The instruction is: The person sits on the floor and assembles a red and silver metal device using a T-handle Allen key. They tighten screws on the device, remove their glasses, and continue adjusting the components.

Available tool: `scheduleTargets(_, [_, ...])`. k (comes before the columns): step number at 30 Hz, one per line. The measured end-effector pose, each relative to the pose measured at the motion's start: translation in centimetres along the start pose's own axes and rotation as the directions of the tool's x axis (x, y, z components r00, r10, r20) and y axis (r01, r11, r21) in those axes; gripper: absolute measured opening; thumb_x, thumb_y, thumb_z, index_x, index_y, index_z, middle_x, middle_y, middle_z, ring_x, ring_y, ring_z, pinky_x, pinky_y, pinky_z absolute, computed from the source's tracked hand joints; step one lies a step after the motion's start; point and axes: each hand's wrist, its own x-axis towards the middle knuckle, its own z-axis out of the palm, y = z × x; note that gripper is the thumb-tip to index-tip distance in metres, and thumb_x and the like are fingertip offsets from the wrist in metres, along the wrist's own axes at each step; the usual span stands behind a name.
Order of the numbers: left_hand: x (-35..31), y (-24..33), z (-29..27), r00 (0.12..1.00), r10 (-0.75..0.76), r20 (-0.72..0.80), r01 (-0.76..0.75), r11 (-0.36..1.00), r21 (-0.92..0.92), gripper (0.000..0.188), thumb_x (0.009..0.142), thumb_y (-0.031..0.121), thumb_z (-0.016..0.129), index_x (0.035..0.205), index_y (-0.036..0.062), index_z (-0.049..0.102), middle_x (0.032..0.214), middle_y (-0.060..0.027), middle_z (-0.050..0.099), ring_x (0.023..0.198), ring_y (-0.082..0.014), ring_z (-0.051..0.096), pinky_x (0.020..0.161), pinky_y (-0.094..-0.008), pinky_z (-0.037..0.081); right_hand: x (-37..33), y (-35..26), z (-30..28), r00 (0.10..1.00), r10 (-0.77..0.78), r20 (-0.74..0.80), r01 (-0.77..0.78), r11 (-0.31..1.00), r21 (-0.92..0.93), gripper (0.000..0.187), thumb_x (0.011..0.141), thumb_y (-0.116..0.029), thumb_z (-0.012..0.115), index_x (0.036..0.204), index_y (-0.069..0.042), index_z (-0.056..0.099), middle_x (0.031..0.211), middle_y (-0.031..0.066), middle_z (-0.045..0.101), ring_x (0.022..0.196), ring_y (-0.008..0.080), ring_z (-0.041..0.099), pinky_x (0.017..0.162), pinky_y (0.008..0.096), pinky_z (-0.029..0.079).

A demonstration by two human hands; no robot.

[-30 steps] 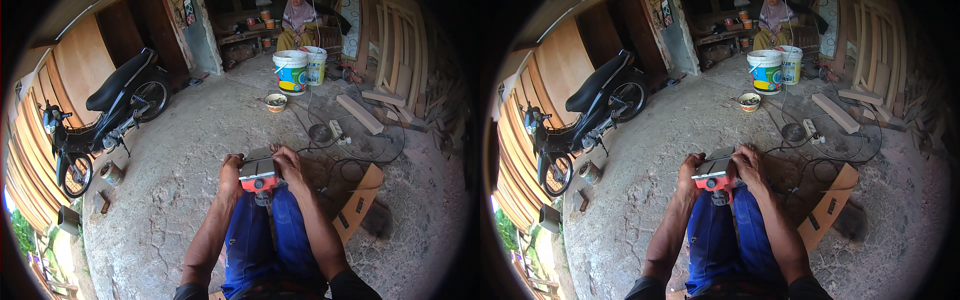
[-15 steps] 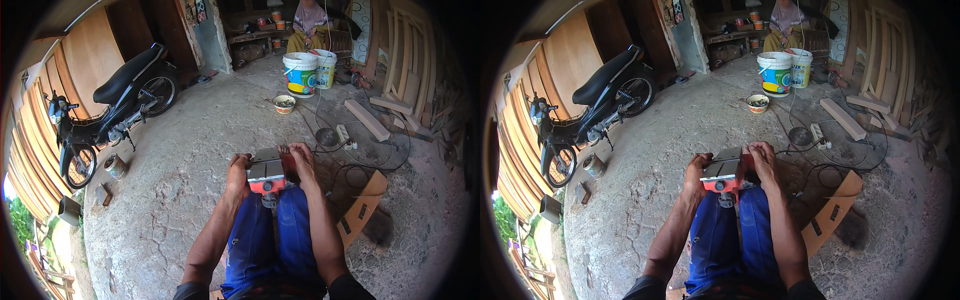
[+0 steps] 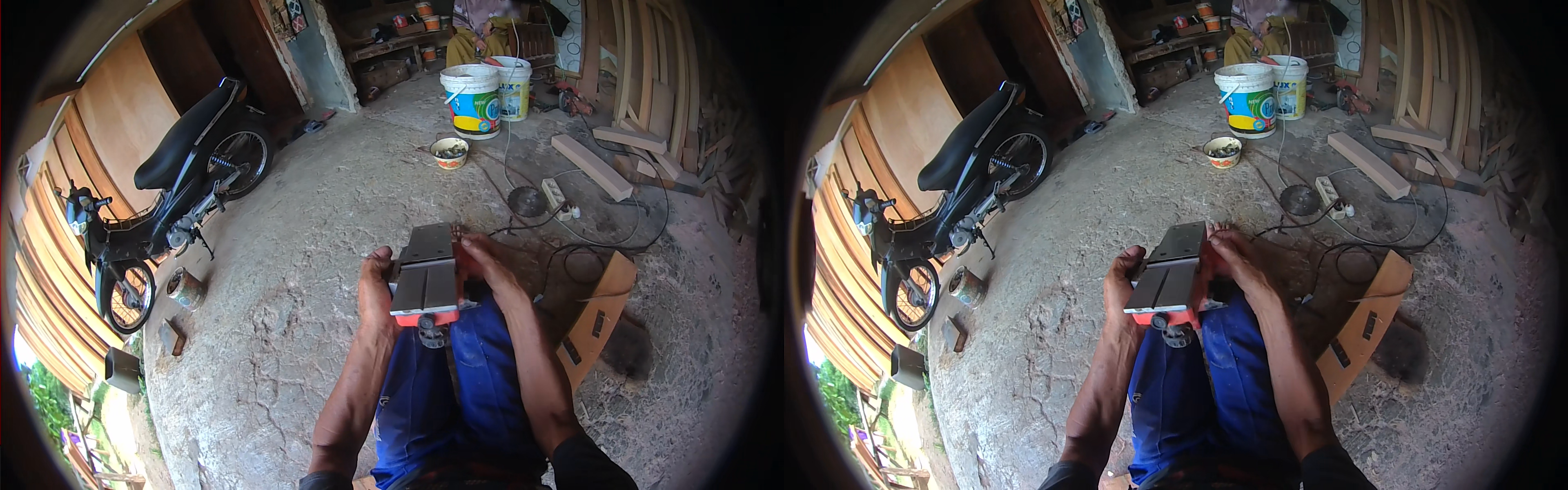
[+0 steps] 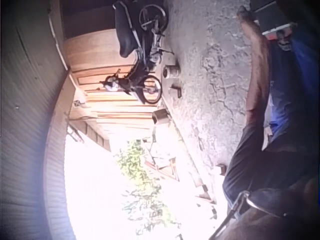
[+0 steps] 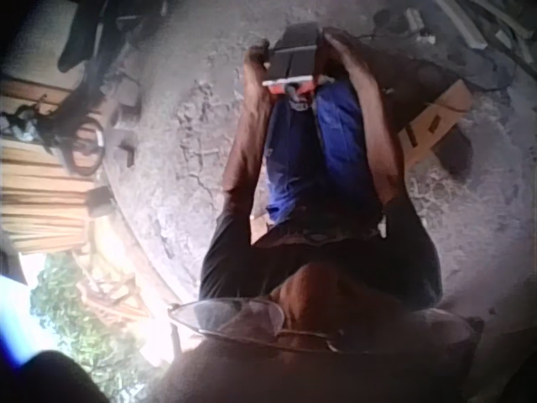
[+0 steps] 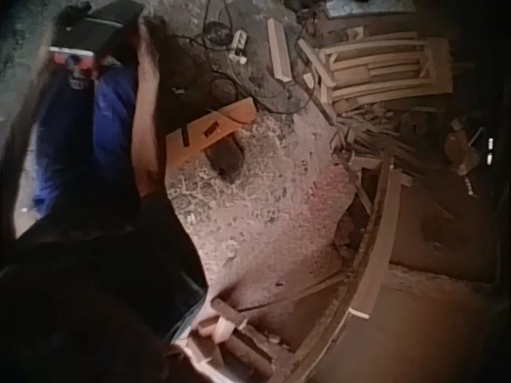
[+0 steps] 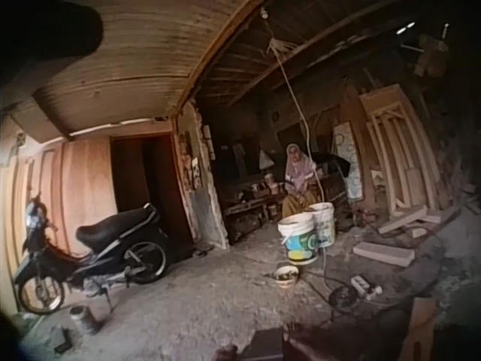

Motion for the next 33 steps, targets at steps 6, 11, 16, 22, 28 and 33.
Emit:
scheduleTargets(6, [-2.8, 3.4, 5.3, 0.965, -0.229, 0.127, 0.198, 0.955, 0.220, 0.052, 0.101, 0.046, 0.058, 0.130, 0.0032, 0.058, 0.114, -0.0161, 0.068, 0.104, -0.0278, 0.069, 0.089, -0.0428, 0.059, 0.1, -4.8, 1.8, 0.956, -0.206, -0.207, 0.210, 0.978, -0.005, 0.019, 0.099, -0.023, 0.066, 0.101, -0.004, 0.068, 0.086, 0.0018, 0.065, 0.085, 0.0104, 0.059, 0.079, 0.0288, 0.048])
scheduleTargets(11, [-0.6, 6.0, 3.8, 0.910, -0.310, 0.274, 0.226, 0.928, 0.297, 0.063, 0.091, 0.048, 0.079, 0.130, 0.0019, 0.060, 0.117, -0.0168, 0.071, 0.106, -0.0276, 0.072, 0.094, -0.0453, 0.060, 4.0, -9.1, 4.1, 0.910, -0.414, -0.018, 0.391, 0.872, -0.295, 0.027, 0.097, -0.029, 0.064, 0.098, -0.002, 0.068, 0.078, 0.0020, 0.061, 0.078, 0.0107, 0.053, 0.072, 0.0302, 0.044])
scheduleTargets(16, [1.4, 8.8, 2.8, 0.924, -0.218, 0.313, 0.076, 0.909, 0.410, 0.085, 0.087, 0.051, 0.081, 0.143, -0.0012, 0.046, 0.118, -0.0154, 0.066, 0.109, -0.0246, 0.069, 0.091, -0.0380, 0.060, 7.2, -10.0, 6.5, 0.899, -0.430, 0.082, 0.435, 0.857, -0.277, 0.036, 0.099, -0.037, 0.063, 0.099, -0.002, 0.066, 0.082, 0.0062, 0.063, 0.082, 0.0134, 0.055, 0.075, 0.0324, 0.046])
scheduleTargets(22, [4.1, 10.5, -1.8, 0.966, -0.131, 0.223, -0.003, 0.855, 0.519, 0.081, 0.086, 0.045, 0.084, 0.139, -0.0031, 0.045, 0.115, -0.0154, 0.064, 0.105, -0.0238, 0.068, 0.081, -0.0372, 0.061, 8.8, -4.0, 3.7, 0.951, -0.223, 0.212, 0.301, 0.818, -0.490, 0.053, 0.107, -0.054, 0.050, 0.130, -0.006, 0.059, 0.107, 0.0151, 0.070, 0.103, 0.0283, 0.069, 0.091, 0.0402, 0.052])
scheduleTargets(28, [8.8, 7.9, -11.1, 0.977, -0.189, 0.102, 0.047, 0.652, 0.757, 0.083, 0.085, 0.038, 0.086, 0.139, -0.0084, 0.043, 0.116, -0.0164, 0.065, 0.105, -0.0260, 0.068, 0.081, -0.0386, 0.060, 1.4, 5.1, -5.2, 0.888, 0.177, 0.424, 0.308, 0.457, -0.835, 0.026, 0.099, -0.027, 0.063, 0.105, -0.002, 0.069, 0.099, 0.0186, 0.072, 0.095, 0.0372, 0.070, 0.085, 0.0465, 0.055])
scheduleTargets(33, [12.5, 4.6, -17.9, 0.963, -0.270, -0.010, 0.106, 0.344, 0.933, 0.088, 0.080, 0.023, 0.091, 0.142, -0.0103, 0.039, 0.117, -0.0172, 0.066, 0.103, -0.0239, 0.068, 0.088, -0.0363, 0.058, -0.5, 12.4, -8.1, 0.678, 0.657, 0.330, 0.427, 0.013, -0.904, 0.019, 0.093, -0.019, 0.065, 0.104, -0.005, 0.070, 0.103, 0.0182, 0.074, 0.099, 0.0375, 0.071, 0.082, 0.0492, 0.055])
